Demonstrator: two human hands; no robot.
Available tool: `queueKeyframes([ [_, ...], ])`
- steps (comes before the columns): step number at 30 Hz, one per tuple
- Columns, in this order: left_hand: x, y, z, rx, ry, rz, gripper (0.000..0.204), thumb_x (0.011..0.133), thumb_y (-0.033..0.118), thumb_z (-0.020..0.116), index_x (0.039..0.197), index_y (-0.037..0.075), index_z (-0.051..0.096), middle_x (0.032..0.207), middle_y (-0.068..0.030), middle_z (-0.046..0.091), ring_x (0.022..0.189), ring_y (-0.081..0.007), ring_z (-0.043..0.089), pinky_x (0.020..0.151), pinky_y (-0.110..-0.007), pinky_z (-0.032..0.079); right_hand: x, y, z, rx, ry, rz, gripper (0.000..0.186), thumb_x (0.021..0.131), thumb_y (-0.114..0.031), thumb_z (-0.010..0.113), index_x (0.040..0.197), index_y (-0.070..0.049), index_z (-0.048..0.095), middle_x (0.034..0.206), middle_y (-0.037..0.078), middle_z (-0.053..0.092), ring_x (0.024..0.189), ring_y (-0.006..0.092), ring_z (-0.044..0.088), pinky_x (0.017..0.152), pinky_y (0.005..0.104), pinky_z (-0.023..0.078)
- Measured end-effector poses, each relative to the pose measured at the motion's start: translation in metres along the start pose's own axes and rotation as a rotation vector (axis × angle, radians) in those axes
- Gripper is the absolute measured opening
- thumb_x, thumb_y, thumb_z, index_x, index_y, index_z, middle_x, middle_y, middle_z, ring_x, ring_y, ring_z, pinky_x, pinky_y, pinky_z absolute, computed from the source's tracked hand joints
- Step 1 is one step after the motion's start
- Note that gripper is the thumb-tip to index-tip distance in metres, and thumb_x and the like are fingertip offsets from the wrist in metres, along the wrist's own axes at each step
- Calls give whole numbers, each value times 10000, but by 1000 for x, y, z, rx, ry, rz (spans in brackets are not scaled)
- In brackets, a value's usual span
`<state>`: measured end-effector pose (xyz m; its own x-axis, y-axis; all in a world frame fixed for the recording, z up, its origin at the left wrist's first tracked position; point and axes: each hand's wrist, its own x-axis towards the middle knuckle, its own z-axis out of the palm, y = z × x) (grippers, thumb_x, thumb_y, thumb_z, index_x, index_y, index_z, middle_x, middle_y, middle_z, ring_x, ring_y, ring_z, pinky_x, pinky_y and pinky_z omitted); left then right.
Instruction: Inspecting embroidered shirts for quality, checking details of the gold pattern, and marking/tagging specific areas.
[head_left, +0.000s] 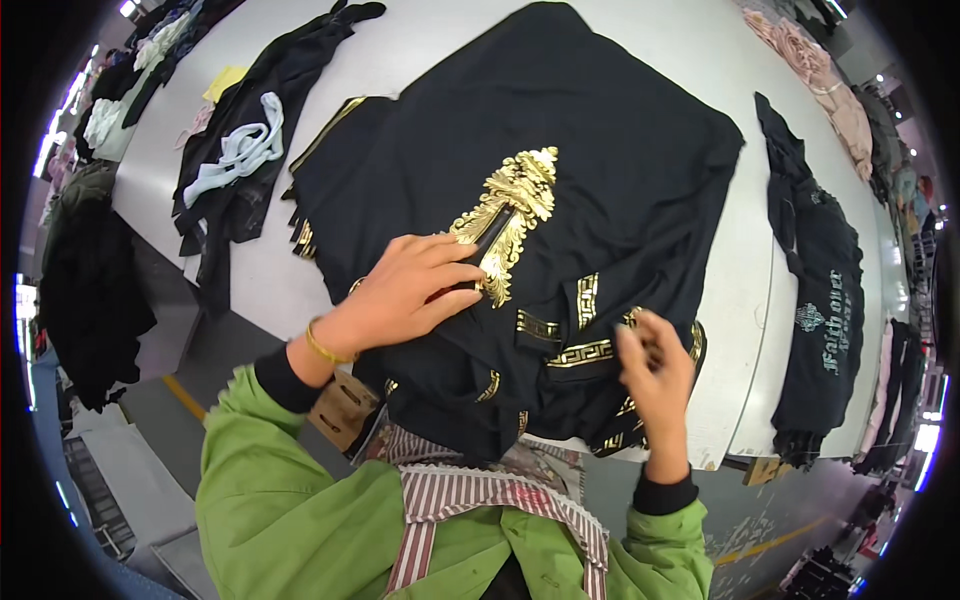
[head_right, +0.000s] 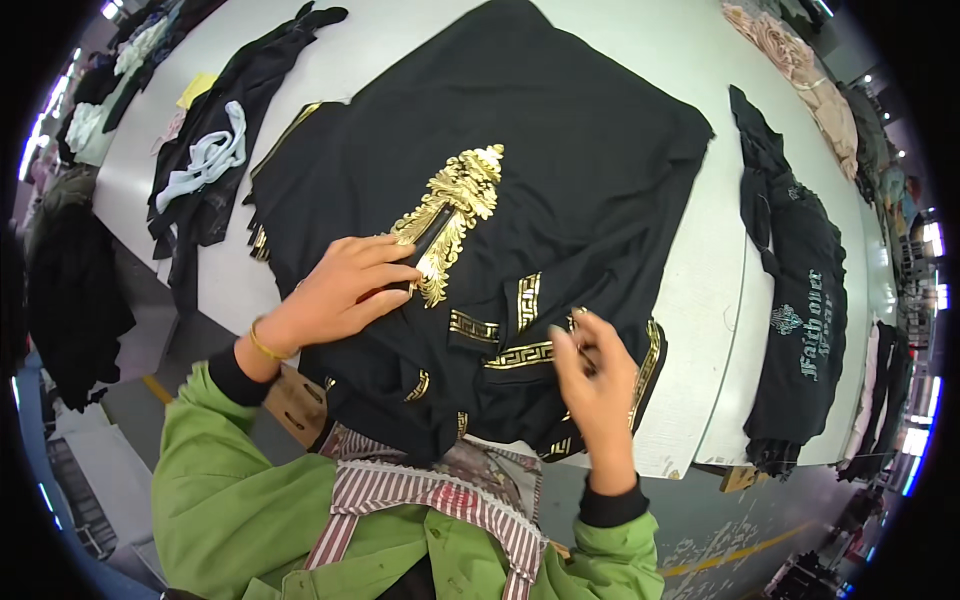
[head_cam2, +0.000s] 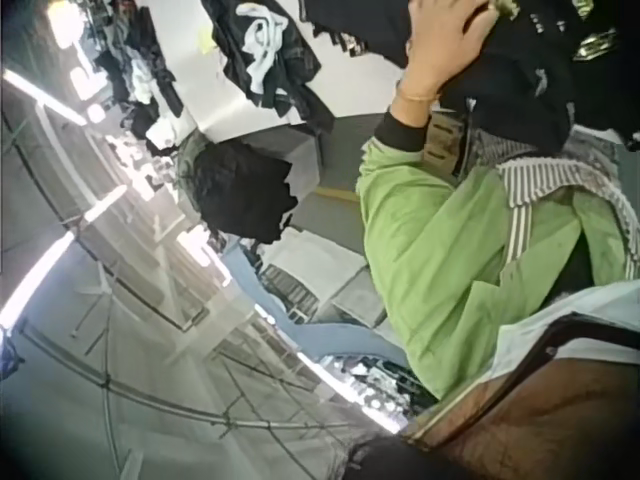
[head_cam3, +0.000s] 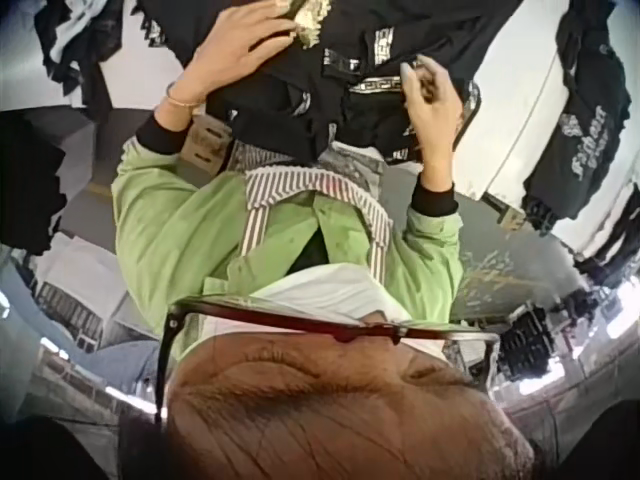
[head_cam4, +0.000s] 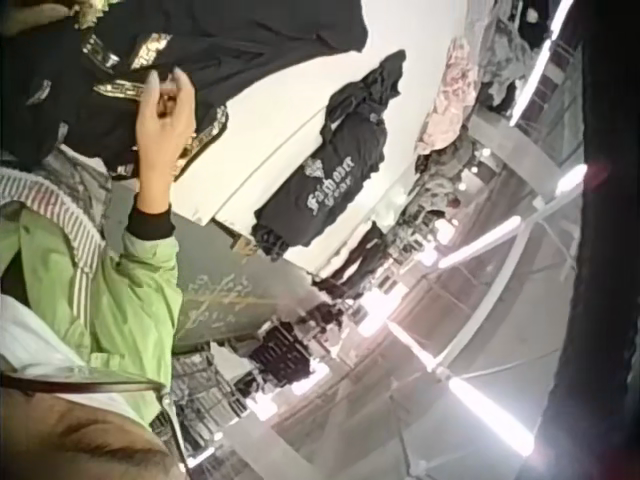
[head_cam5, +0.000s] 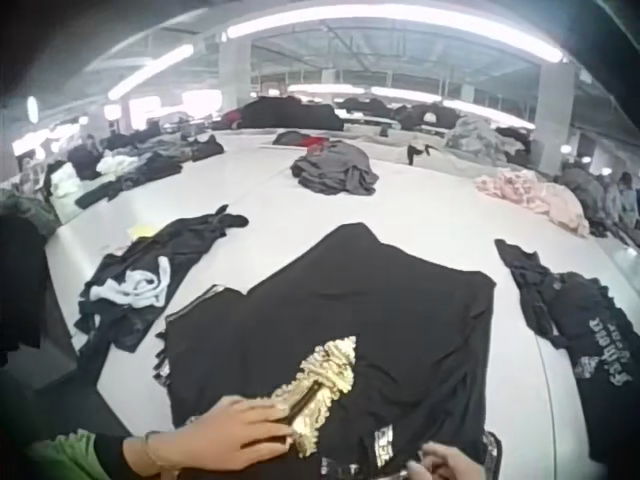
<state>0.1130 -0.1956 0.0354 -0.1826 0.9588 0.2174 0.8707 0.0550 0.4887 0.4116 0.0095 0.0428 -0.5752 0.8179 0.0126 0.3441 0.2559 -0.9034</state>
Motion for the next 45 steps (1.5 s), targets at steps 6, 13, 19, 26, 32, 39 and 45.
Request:
queueKeyframes([
  [6,-40,45,-19,290,162,-303,375,952,295,812,1276,112,771,1170,-41,694,1075,-238,601,1003,-401,433,2,40,57,-401,-2,-312,333,895,-70,758,1224,-12,762,922,39,729,652,137,600,593,281,498],
  [13,-57,59,-10,-115,150,-233,318,949,180,805,1257,112,772,1074,-40,680,971,-227,620,901,-336,494,-49,51,-80,362,102,305,267,1003,-108,661,1251,-59,748,1028,52,734,719,107,651,596,233,473],
  [19,-109,5,-23,-488,590,-488,269,1047,210,729,1276,69,736,1093,-58,713,973,-194,648,909,-315,533,-128,94,-118,89,500,658,299,1056,-305,727,1214,-53,756,968,45,713,637,66,652,471,189,297],
  [26,-104,-56,-28,-1570,548,-914,503,1092,371,691,1390,-32,659,1339,-155,742,1200,-248,717,1033,-362,560,-190,200,-108,791,123,579,302,1095,-324,698,1213,-47,711,1020,126,782,828,146,785,491,200,375],
  [32,-62,-98,16,-1580,587,-779,453,1051,279,704,1401,-7,672,1332,-150,757,1185,-246,735,1046,-353,565,-130,90,12,1360,35,676,284,1082,-200,682,1356,-138,730,1315,64,775,1214,185,721,1106,364,539],
  [39,-86,-39,49,-782,619,-442,448,945,41,697,1385,-36,667,1281,-122,766,1164,-181,703,1051,-319,546,-78,95,6,1509,102,504,445,985,-156,665,1412,-31,685,1294,94,773,1188,236,732,1097,379,542],
  [45,-125,87,-11,-1618,879,-457,457,951,5,657,1400,-80,642,1375,-156,732,1206,-205,688,1097,-349,537,-122,58,-52,1213,294,339,427,1016,-185,637,1406,-19,694,1344,152,762,1165,245,741,1009,363,586],
])
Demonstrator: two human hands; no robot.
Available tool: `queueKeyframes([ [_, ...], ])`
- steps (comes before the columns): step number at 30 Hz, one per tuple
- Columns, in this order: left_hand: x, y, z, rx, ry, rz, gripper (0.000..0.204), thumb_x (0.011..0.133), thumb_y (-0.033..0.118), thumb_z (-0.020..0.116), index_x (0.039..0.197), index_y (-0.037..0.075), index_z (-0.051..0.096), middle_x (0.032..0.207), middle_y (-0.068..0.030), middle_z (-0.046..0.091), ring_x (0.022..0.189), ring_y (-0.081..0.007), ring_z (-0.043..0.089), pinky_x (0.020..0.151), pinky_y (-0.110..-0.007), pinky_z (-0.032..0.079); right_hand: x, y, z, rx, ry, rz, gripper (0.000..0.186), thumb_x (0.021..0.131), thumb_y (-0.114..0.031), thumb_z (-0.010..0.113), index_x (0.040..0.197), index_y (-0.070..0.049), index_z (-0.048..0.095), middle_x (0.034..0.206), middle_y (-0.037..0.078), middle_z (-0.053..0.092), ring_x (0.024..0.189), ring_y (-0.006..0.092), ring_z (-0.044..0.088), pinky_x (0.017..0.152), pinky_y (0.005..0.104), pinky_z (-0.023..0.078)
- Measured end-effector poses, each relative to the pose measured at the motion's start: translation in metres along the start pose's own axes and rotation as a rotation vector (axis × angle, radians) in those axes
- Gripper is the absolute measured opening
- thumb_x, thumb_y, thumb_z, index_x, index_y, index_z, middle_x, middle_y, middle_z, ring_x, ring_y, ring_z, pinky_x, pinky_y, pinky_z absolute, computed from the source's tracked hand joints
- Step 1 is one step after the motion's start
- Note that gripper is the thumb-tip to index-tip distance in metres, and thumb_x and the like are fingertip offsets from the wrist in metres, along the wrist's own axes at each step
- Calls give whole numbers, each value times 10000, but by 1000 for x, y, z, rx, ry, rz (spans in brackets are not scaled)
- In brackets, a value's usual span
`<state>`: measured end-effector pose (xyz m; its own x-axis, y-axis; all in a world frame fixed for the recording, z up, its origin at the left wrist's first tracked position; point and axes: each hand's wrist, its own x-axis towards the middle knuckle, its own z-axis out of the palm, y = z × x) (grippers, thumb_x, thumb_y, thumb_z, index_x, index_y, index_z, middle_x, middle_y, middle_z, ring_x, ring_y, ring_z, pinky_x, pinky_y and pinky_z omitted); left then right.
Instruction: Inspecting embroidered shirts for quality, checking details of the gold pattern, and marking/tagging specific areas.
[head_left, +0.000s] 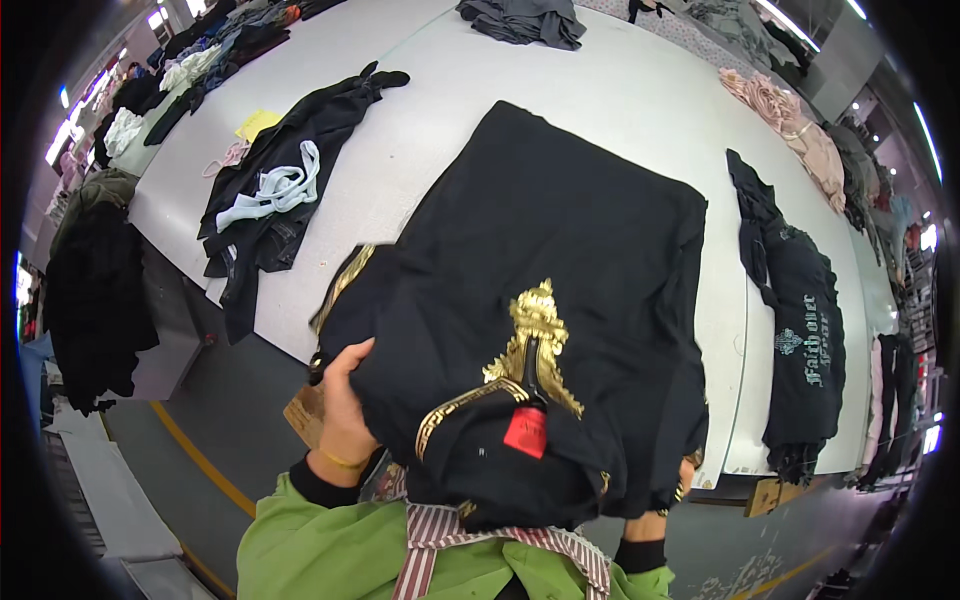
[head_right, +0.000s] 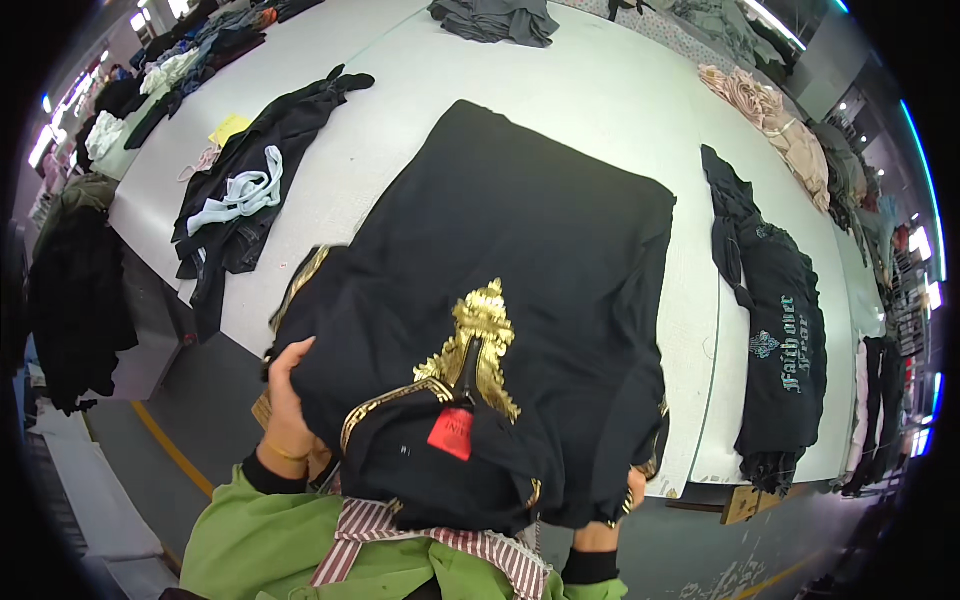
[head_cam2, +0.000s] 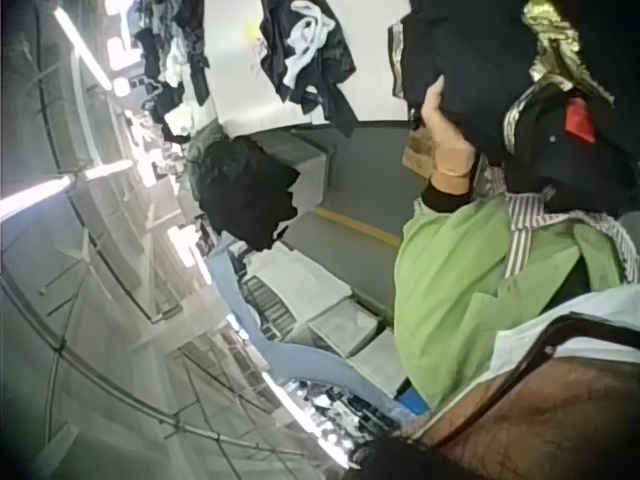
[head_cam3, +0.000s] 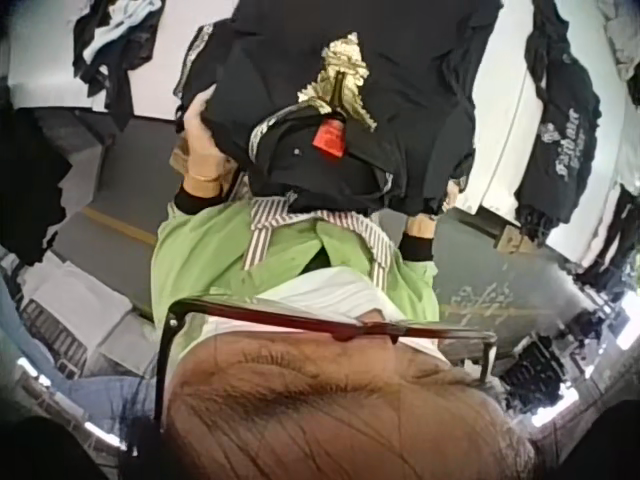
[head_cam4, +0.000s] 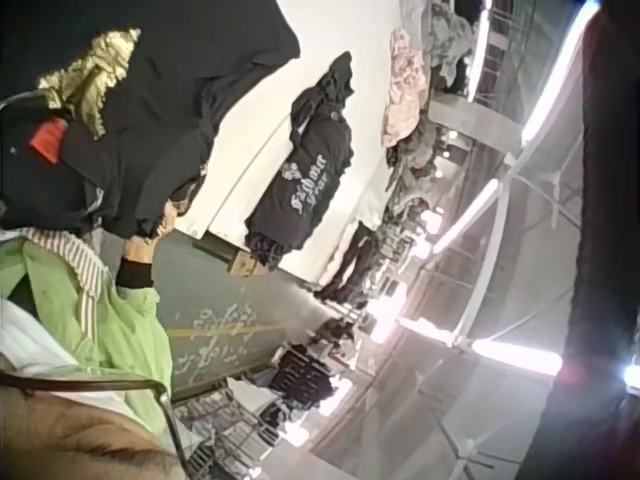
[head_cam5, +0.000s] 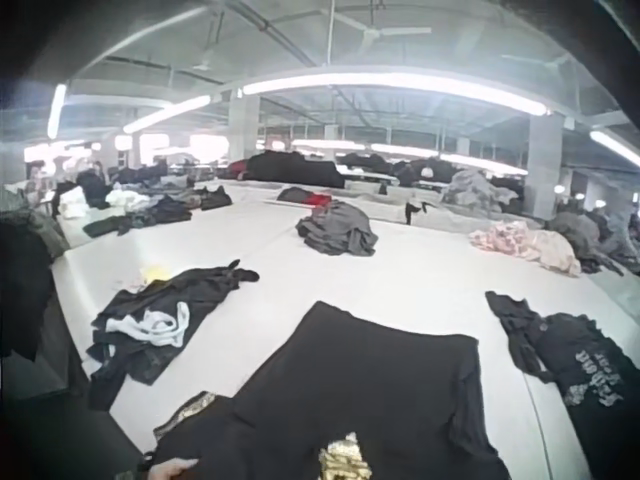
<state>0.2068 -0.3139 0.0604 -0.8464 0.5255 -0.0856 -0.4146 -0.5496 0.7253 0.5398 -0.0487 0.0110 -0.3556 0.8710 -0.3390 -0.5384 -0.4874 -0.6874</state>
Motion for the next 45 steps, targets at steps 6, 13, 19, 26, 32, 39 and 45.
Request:
queueKeyframes([
  [6,95,44,67,343,-172,119,477,1013,25,658,1479,-66,609,1330,-166,755,1123,-225,725,1019,-282,547,61,-40,32,-606,-19,-598,424,984,-180,772,1366,-23,677,1308,163,747,1130,294,755,874,355,593],
  [13,292,-2,27,1726,-643,471,453,1012,339,747,1392,94,708,1350,-79,751,1205,-294,692,1104,-386,498,214,-65,80,131,348,27,443,1060,-254,758,1394,-1,612,1182,159,775,989,231,811,475,225,391],
  [19,321,38,-65,2186,-73,813,287,871,128,759,1158,130,773,1121,-60,777,983,-309,687,958,-390,512,205,-77,50,-635,351,-118,234,1096,-184,677,1242,-5,715,1124,101,775,811,146,735,527,221,406],
  [26,262,-37,32,1826,-617,884,160,803,-3,659,860,125,737,984,-10,731,968,-257,638,894,-350,478,196,-37,84,-1541,-307,-809,256,1054,-21,605,1273,-43,736,1009,66,706,789,170,608,742,264,499],
  [32,353,-118,90,1906,-640,1145,409,937,170,712,1341,229,702,1477,-56,624,1429,-366,491,1088,-590,442,283,-7,152,-1842,-775,-994,430,963,24,630,1335,-152,755,1232,40,671,1048,278,655,890,370,546],
  [39,442,-209,133,1750,-359,883,464,1118,421,519,1563,318,602,1622,-17,565,1556,-406,424,1252,-710,278,394,-12,123,-1711,-153,-1046,454,1000,20,616,1394,-162,750,1264,39,681,1094,221,669,936,315,538],
  [45,459,-186,144,1365,-696,415,403,1129,346,578,1500,231,683,1647,-15,578,1604,-339,417,1351,-635,158,448,-51,86,-1482,-274,-852,344,1046,-33,639,1369,-84,747,1132,46,734,1013,204,683,896,298,534],
])
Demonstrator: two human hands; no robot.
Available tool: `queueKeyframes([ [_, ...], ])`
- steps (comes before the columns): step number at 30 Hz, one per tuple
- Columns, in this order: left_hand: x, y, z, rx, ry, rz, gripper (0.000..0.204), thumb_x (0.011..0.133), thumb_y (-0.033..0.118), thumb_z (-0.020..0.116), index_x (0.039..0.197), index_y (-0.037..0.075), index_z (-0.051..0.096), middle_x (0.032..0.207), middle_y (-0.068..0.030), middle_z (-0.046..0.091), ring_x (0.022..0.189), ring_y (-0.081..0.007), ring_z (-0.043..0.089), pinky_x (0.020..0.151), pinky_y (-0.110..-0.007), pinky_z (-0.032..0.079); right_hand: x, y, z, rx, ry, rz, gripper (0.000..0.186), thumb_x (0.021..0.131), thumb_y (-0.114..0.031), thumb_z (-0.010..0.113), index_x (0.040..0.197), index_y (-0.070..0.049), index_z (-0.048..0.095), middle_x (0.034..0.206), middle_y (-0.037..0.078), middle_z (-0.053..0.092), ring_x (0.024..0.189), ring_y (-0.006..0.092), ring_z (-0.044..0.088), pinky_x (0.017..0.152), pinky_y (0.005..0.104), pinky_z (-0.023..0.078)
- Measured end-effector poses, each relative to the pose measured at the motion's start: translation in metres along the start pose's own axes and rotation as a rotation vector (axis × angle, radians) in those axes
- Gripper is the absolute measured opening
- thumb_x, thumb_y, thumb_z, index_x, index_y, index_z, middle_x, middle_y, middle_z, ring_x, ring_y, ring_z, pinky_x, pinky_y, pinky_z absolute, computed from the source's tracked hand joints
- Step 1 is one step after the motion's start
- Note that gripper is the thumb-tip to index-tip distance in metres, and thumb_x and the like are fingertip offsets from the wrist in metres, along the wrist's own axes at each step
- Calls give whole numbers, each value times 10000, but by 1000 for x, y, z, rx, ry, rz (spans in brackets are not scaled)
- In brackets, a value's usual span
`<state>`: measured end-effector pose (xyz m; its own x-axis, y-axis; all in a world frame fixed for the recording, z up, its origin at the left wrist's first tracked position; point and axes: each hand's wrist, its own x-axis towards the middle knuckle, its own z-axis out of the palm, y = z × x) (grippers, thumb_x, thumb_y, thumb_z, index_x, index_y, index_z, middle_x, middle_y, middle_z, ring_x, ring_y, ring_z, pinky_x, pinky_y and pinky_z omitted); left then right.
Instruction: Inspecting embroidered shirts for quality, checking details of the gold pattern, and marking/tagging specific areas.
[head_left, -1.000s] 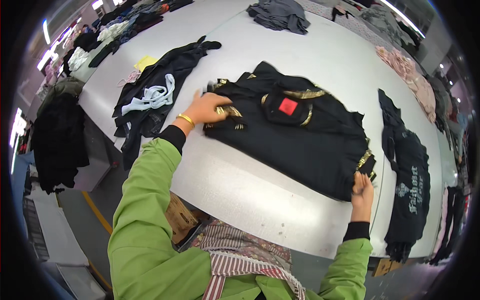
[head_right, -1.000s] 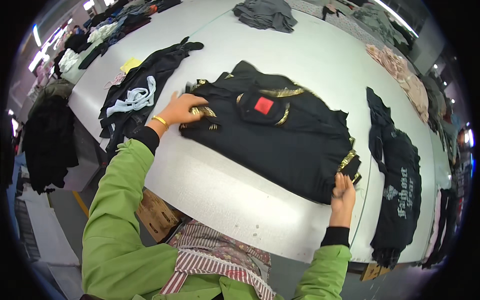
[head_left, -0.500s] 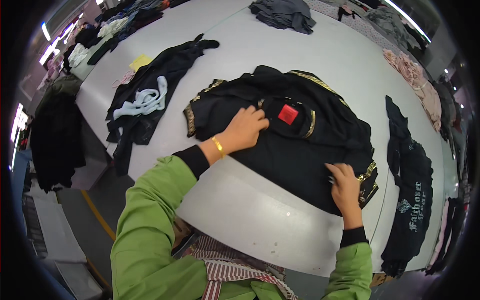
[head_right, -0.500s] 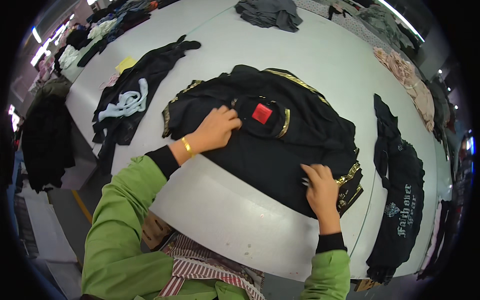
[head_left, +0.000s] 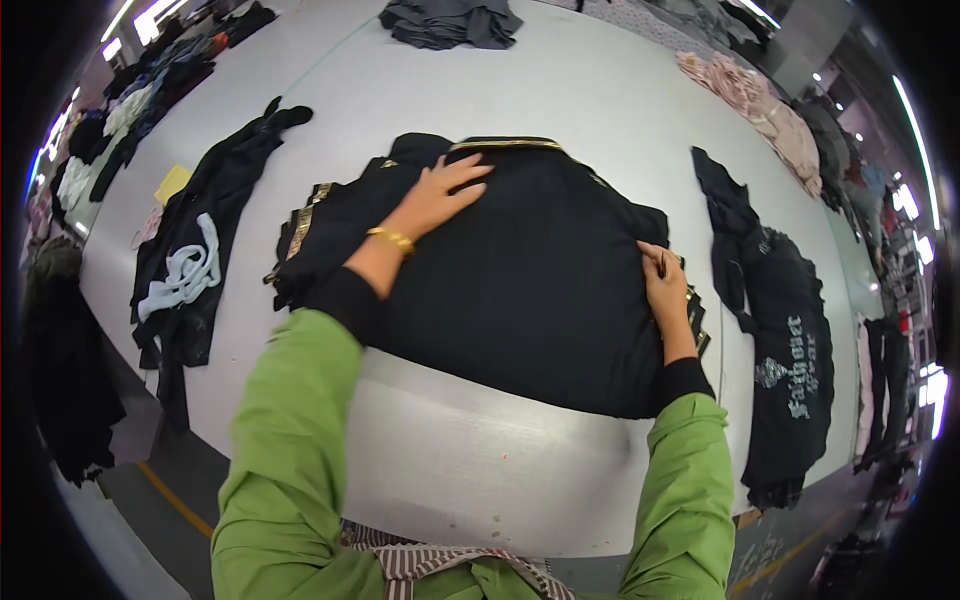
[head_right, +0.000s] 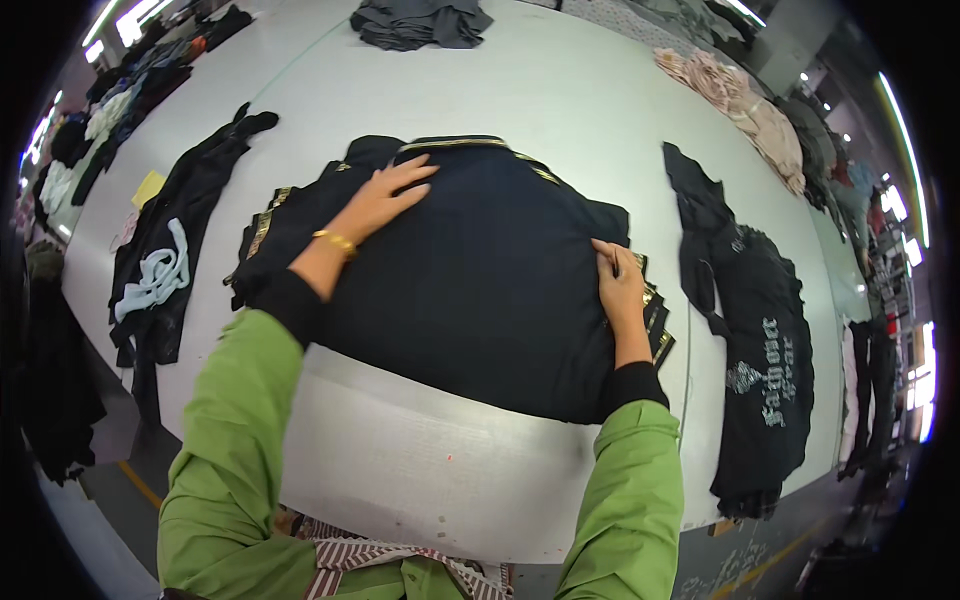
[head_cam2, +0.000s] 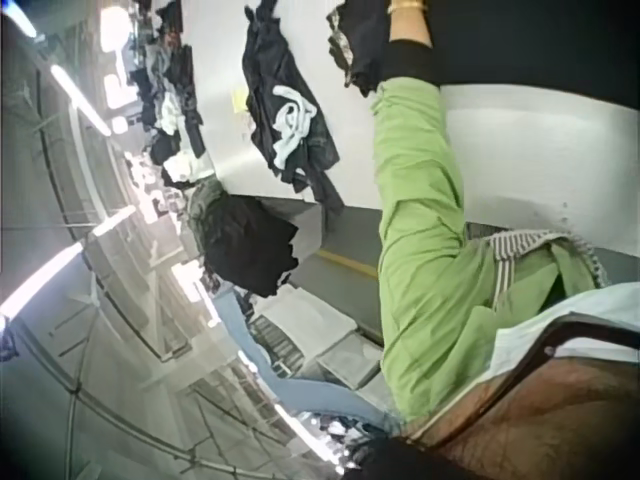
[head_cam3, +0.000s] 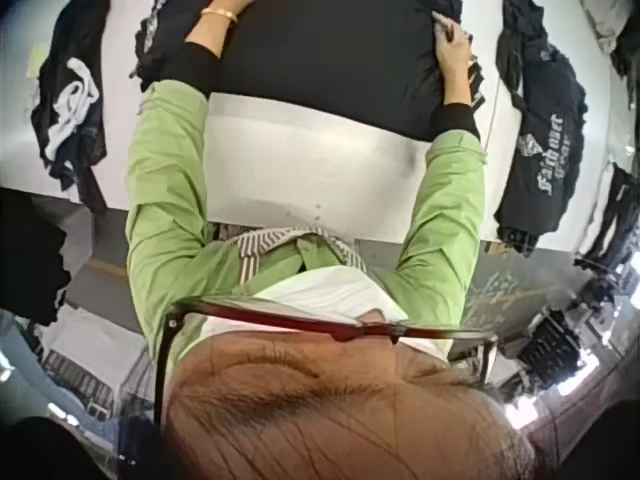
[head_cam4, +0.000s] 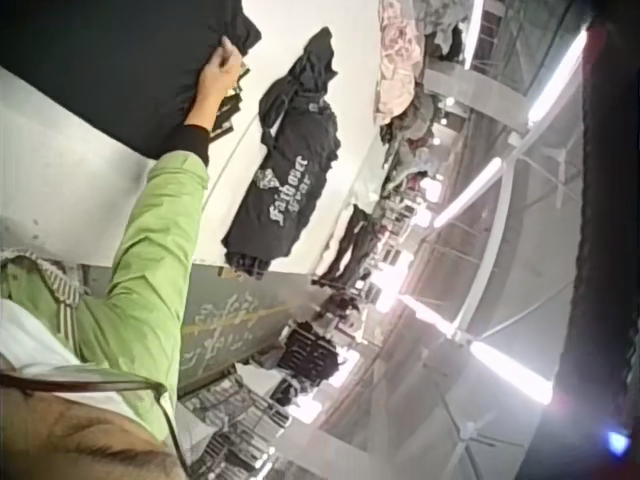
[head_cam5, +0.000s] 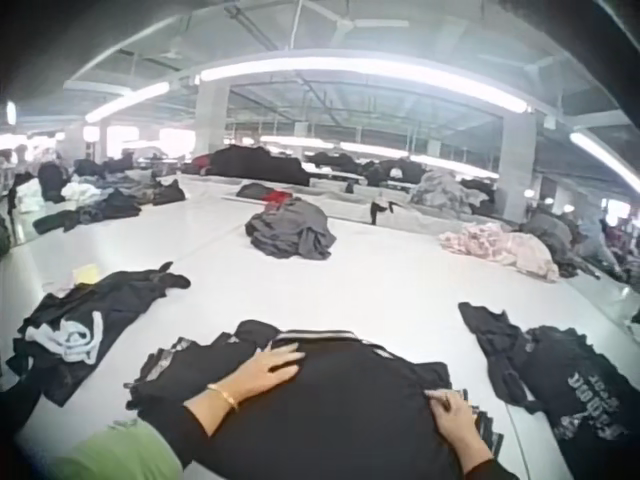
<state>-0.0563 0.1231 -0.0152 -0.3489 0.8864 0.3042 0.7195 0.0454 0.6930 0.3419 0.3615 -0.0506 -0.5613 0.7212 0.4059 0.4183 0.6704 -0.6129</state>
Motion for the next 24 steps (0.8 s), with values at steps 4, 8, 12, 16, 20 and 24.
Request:
queueKeyframes([
  [4,-106,21,-54,210,138,116,350,1032,209,721,1375,146,751,1494,-52,693,1542,-375,483,1338,-551,244,-9,-29,-54,395,142,474,281,1059,-85,670,1326,-44,748,1071,53,742,952,190,682,843,288,535],
  [8,-210,10,-84,964,330,6,473,1046,278,694,1495,137,639,1547,-99,600,1450,-368,547,1272,-528,338,-62,-84,-82,386,249,505,248,1062,-152,718,1276,-29,745,1089,67,743,916,165,681,765,271,530],
  [12,-278,-29,-106,302,572,-492,485,1138,330,592,1530,44,575,1513,-176,604,1397,-326,576,1165,-382,452,-130,-150,-31,-100,182,75,253,1015,-161,776,1247,-63,744,1042,81,710,867,203,667,775,311,537],
  [16,-299,-67,-95,271,612,-502,395,1123,222,599,1458,13,580,1373,-205,650,1155,-360,666,1016,-414,523,-155,-129,6,-413,303,-99,123,999,-132,776,1077,-76,699,984,64,673,813,229,639,763,332,531],
  [20,-246,-54,-50,279,714,-262,433,1072,59,587,1498,33,517,1397,-216,670,1242,-408,680,1052,-445,528,-135,-97,-3,-377,306,-10,167,1012,-156,770,959,-83,629,933,32,625,764,212,598,734,334,515],
  [24,-216,-60,-62,108,677,-422,373,1073,97,611,1444,119,573,1314,-136,741,1100,-367,730,963,-429,556,-88,-60,1,-375,267,-96,197,1034,-210,768,968,-91,625,916,21,615,712,201,573,719,342,507],
])
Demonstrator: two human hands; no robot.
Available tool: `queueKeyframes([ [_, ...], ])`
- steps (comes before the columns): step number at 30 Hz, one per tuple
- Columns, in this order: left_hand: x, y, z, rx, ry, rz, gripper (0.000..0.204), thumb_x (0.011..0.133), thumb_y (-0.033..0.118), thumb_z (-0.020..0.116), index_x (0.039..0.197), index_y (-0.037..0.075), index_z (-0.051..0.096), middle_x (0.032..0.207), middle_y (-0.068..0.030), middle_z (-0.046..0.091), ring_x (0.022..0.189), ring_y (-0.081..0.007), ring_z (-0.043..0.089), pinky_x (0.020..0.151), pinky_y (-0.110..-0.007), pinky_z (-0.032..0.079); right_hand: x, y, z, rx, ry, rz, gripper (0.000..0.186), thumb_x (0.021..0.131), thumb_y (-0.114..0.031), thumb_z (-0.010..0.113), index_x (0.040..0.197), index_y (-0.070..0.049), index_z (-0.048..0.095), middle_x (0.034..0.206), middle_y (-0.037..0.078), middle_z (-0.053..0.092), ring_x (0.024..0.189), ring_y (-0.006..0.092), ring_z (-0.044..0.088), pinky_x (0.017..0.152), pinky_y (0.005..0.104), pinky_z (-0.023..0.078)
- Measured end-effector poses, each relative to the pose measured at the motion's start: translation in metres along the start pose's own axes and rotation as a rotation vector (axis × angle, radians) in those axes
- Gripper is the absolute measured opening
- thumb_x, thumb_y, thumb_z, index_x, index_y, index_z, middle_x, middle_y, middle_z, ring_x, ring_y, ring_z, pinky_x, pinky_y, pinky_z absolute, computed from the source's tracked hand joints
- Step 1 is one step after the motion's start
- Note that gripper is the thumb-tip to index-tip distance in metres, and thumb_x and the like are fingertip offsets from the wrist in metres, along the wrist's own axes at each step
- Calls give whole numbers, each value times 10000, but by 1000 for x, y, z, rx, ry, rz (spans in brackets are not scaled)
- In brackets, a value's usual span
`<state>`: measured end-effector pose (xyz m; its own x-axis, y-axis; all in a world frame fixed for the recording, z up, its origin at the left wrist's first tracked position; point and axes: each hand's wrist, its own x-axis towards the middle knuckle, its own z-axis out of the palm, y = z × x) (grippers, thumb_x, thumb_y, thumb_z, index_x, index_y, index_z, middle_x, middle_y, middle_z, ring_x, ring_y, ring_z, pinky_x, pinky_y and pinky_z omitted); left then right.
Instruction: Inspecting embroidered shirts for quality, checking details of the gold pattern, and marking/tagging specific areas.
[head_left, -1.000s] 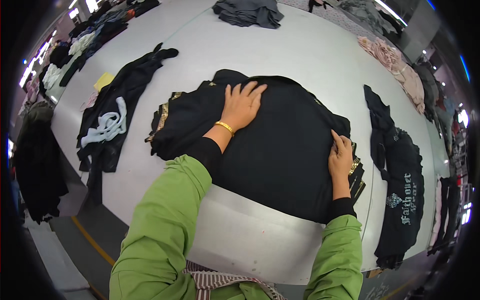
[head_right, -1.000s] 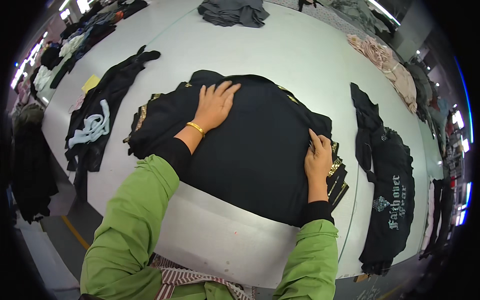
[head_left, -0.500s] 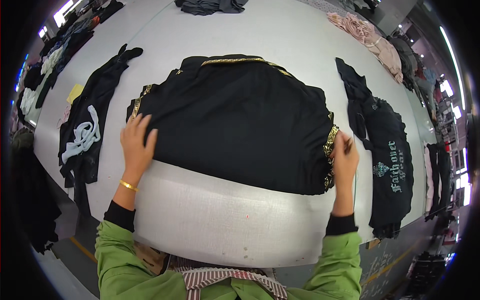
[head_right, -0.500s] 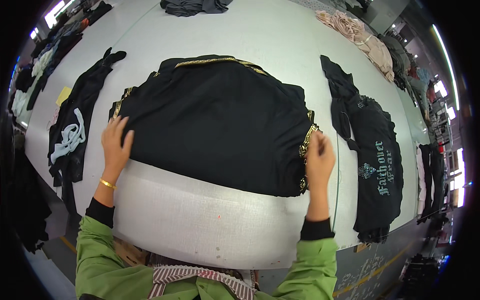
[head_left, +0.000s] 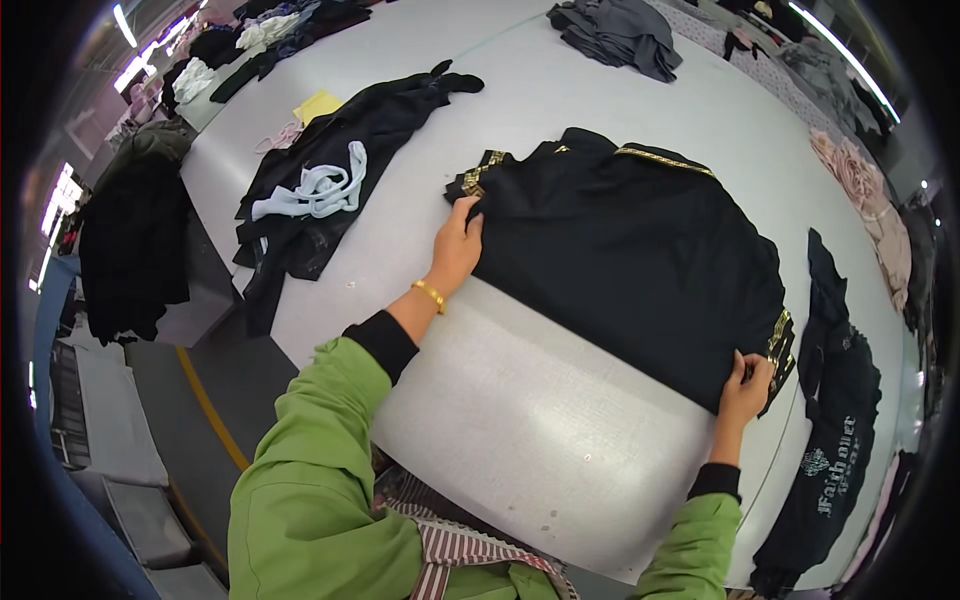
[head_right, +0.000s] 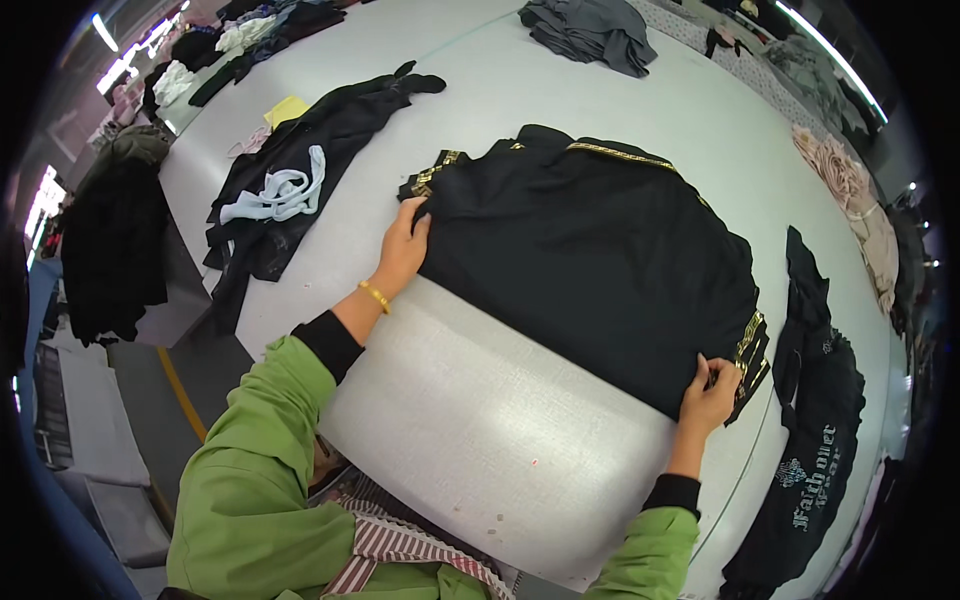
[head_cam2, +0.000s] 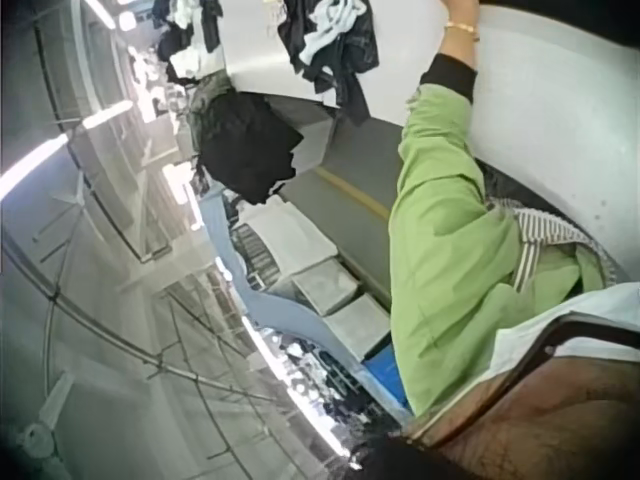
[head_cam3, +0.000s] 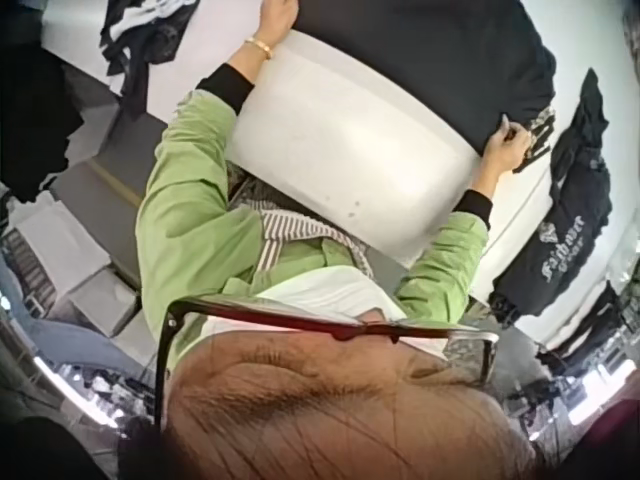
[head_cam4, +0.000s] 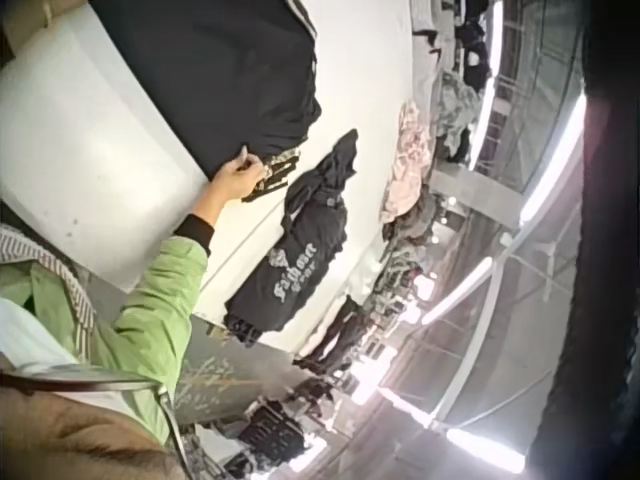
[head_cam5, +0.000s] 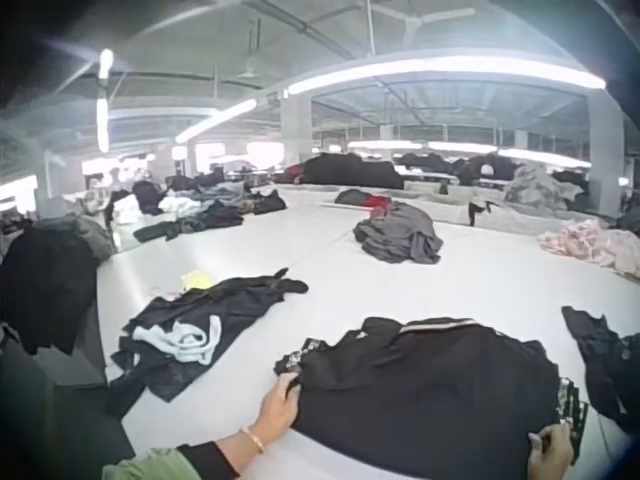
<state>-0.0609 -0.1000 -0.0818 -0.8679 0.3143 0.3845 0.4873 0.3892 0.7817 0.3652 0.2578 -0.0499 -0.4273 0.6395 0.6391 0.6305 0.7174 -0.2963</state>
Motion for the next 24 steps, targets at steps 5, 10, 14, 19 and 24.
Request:
queueKeyframes([
  [5,5,19,-35,29,91,125,213,1022,70,669,1228,77,722,1119,-66,755,914,-256,703,825,-340,542,31,27,-24,174,-142,46,192,1046,-176,742,968,-71,600,843,14,582,697,160,528,689,317,471],
  [10,-36,33,-111,-6,117,238,193,959,2,704,1128,58,776,1048,-42,734,865,-209,649,802,-308,511,-20,-4,-129,577,-447,348,134,1037,-69,676,957,-60,569,808,-1,548,713,122,482,677,289,440],
  [14,-73,13,-144,-3,-12,226,252,910,-35,706,1131,57,785,1083,-56,735,923,-239,651,874,-323,503,-101,8,-148,492,-611,301,123,1002,-12,684,966,-61,577,823,7,569,709,133,483,675,287,439],
  [19,-85,78,-131,279,-29,400,335,829,-95,629,1082,62,781,1105,-70,726,976,-289,655,914,-344,513,-120,-13,-153,373,-615,292,149,975,-3,728,942,-54,592,797,17,580,679,137,464,650,289,431],
  [24,-53,146,-27,-39,-175,784,348,812,-45,686,1121,98,759,1100,-75,701,993,-291,655,945,-379,532,-84,-55,-117,465,-492,219,120,965,-17,752,922,-47,644,776,1,587,662,123,483,634,276,430],
])
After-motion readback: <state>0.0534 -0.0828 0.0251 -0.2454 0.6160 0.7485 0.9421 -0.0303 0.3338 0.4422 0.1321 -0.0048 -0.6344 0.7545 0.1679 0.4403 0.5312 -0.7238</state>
